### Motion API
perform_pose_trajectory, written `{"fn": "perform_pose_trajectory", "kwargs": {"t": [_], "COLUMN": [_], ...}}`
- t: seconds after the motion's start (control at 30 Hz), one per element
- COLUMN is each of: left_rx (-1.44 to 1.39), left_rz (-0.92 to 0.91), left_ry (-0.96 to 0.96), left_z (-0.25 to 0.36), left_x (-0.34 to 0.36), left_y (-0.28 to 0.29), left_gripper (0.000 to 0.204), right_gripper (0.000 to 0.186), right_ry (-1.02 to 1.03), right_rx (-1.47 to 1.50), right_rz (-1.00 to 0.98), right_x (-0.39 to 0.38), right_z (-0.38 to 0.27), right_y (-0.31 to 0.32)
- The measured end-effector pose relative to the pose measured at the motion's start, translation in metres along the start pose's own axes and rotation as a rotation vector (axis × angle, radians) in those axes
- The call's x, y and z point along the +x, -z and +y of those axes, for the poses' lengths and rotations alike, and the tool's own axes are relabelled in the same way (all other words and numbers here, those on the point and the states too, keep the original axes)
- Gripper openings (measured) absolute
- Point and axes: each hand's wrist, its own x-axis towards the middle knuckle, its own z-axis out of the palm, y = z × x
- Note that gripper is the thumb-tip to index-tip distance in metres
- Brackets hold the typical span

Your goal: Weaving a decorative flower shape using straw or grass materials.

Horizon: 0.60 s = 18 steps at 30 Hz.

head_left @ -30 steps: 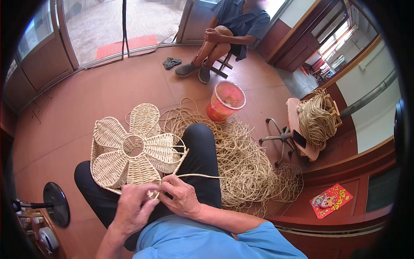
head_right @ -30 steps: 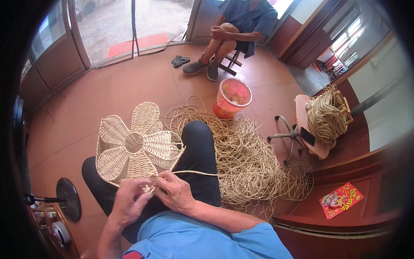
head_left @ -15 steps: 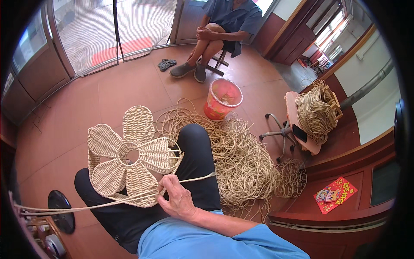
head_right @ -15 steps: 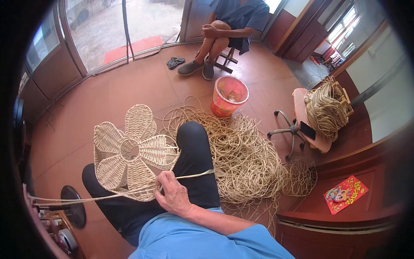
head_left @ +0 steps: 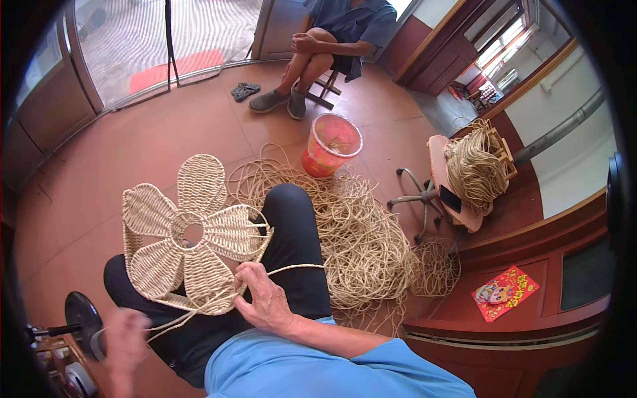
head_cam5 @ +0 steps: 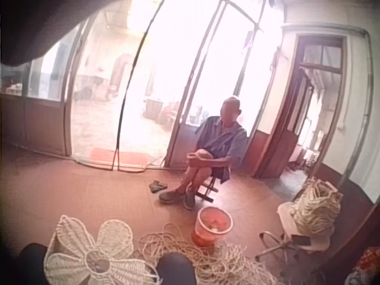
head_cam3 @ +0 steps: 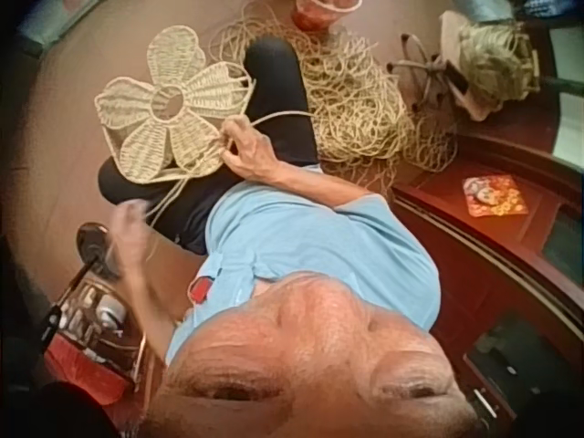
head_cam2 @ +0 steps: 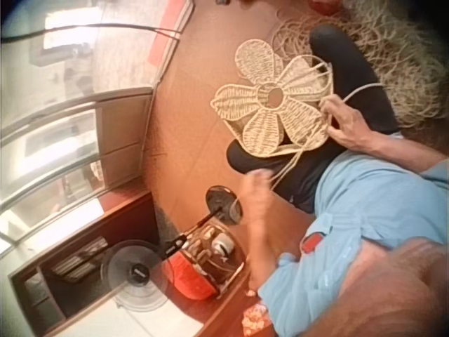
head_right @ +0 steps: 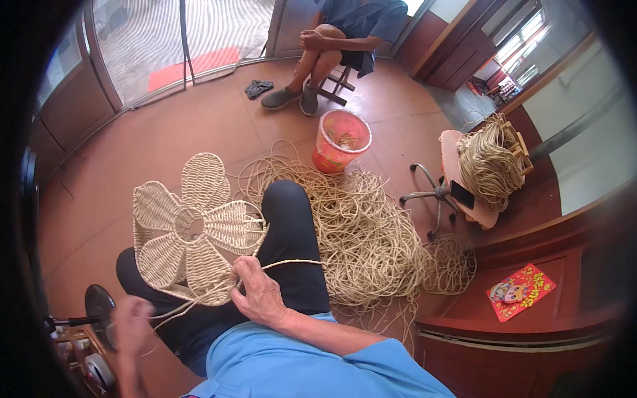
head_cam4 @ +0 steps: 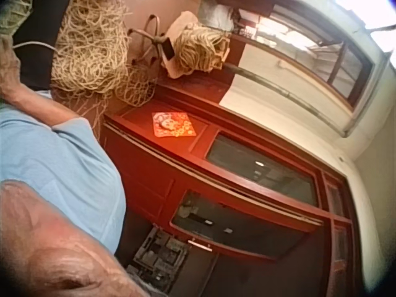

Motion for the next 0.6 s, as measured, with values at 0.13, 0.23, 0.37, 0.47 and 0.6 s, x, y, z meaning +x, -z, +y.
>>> {"fn": "perform_pose_trajectory", "kwargs": {"t": [0.13,0.23,0.37,0.47,0.6], "left_rx": [-0.111,-0.220,-0.296,-0.108,-0.646], "left_rz": [-0.218,-0.412,-0.241,0.415,0.448], "left_ry": [-0.131,0.148,0.085,-0.150,-0.091], "left_z": [0.034,0.033,-0.050,-0.202,-0.262], "left_x": [-0.035,-0.030,-0.001,0.048,0.113], "left_y": [-0.080,-0.076,-0.026,0.063,0.288], "left_gripper": [0.021,0.019,0.016,0.022,0.026], "right_gripper": [0.034,0.034,0.034,0.034,0.036], "right_ry": [0.029,0.020,-0.026,-0.044,-0.012], "right_rx": [-0.010,-0.013,-0.001,0.021,0.029], "right_rz": [-0.013,-0.023,-0.013,-0.029,-0.027], "right_x": [0.002,0.004,0.002,0.004,0.002], "right_z": [-0.002,0.001,0.000,-0.004,0.000], "right_y": [-0.003,-0.003,-0.001,-0.001,-0.004]}}
